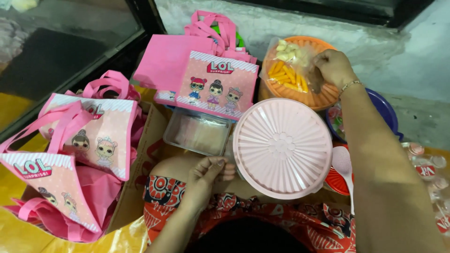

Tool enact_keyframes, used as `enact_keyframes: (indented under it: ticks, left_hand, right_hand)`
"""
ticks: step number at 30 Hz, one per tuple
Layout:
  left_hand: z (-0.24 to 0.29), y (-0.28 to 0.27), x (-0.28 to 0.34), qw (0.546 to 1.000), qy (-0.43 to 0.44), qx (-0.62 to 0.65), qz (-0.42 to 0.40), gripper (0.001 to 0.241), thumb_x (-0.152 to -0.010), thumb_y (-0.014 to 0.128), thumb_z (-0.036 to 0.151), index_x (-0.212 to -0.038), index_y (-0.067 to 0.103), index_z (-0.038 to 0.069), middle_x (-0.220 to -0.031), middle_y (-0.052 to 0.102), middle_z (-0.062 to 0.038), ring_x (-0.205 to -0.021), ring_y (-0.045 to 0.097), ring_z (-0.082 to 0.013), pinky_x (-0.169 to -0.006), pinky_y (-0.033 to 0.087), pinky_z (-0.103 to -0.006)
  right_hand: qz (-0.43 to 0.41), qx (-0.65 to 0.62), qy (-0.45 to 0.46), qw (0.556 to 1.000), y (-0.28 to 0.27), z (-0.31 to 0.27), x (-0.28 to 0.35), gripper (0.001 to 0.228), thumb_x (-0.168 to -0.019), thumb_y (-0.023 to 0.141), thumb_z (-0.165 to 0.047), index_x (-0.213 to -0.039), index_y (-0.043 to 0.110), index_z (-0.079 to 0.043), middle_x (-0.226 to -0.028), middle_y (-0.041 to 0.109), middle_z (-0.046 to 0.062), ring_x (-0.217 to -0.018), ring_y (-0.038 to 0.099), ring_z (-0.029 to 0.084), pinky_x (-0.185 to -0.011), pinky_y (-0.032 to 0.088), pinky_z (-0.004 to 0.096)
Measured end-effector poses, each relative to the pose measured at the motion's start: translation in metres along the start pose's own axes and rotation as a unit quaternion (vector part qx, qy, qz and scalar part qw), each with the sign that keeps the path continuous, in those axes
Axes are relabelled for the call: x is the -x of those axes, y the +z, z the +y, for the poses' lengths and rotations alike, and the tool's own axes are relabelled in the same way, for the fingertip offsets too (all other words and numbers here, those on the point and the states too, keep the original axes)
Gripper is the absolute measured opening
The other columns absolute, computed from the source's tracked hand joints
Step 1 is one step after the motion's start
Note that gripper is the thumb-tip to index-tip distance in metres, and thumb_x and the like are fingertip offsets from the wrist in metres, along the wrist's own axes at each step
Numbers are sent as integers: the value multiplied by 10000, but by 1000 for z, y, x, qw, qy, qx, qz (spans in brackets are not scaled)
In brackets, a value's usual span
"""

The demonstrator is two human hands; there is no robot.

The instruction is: Packing individual cookies into small plastic bags using a pink scoop.

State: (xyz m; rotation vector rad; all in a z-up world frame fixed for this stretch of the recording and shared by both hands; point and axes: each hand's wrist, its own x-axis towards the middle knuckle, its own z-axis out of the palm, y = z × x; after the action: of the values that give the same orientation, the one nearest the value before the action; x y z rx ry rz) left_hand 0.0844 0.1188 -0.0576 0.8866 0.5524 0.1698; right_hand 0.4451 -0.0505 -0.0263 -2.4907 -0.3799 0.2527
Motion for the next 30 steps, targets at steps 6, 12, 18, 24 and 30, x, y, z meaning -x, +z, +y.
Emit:
enact_keyframes:
  ticks: [6,12,18,24,30]
  left_hand:
    - [3,-12,-24,993,71,-67,67,105,-756,607,60,-759,597,-45,-636,597,-172,-592,619,-226,-534,552,-322]
    - [16,-34,-60,888,198,-410,67,209,-803,514,246,-753,640,88,-700,657,-8,-627,601,-92,-564,452,-222]
    - [-27,-23,-97,696,28,-710,-101,236,-691,464,165,-816,657,108,-880,630,-113,-869,562,-317,-727,438,-401]
    - [-109,-11,-117,509,-71,-851,-107,342,-830,366,315,-1040,576,146,-1061,557,-104,-1012,449,-264,-833,388,-334]
    - [-96,22,-86,426,-149,-881,-145,324,-866,366,271,-1156,493,202,-1153,516,-6,-1090,453,-232,-815,370,-411]
  right_hand:
    - [25,36,-94,995,23,49,-19,304,-845,557,-265,-1129,567,-157,-979,581,96,-940,537,257,-755,433,390]
    - [71,-78,-188,976,-13,23,78,222,-924,540,-122,-1115,569,-11,-1050,574,99,-960,517,166,-803,397,296]
    - [113,-147,-112,976,-24,32,202,121,-1007,514,-38,-1111,576,-31,-901,546,47,-782,478,81,-686,384,196]
    - [252,-254,-60,932,4,73,265,165,-1056,514,-66,-900,556,-30,-866,579,73,-770,550,107,-812,490,235]
    - [245,-251,14,936,33,118,290,134,-963,506,-59,-838,557,-54,-772,566,45,-677,516,89,-676,459,217]
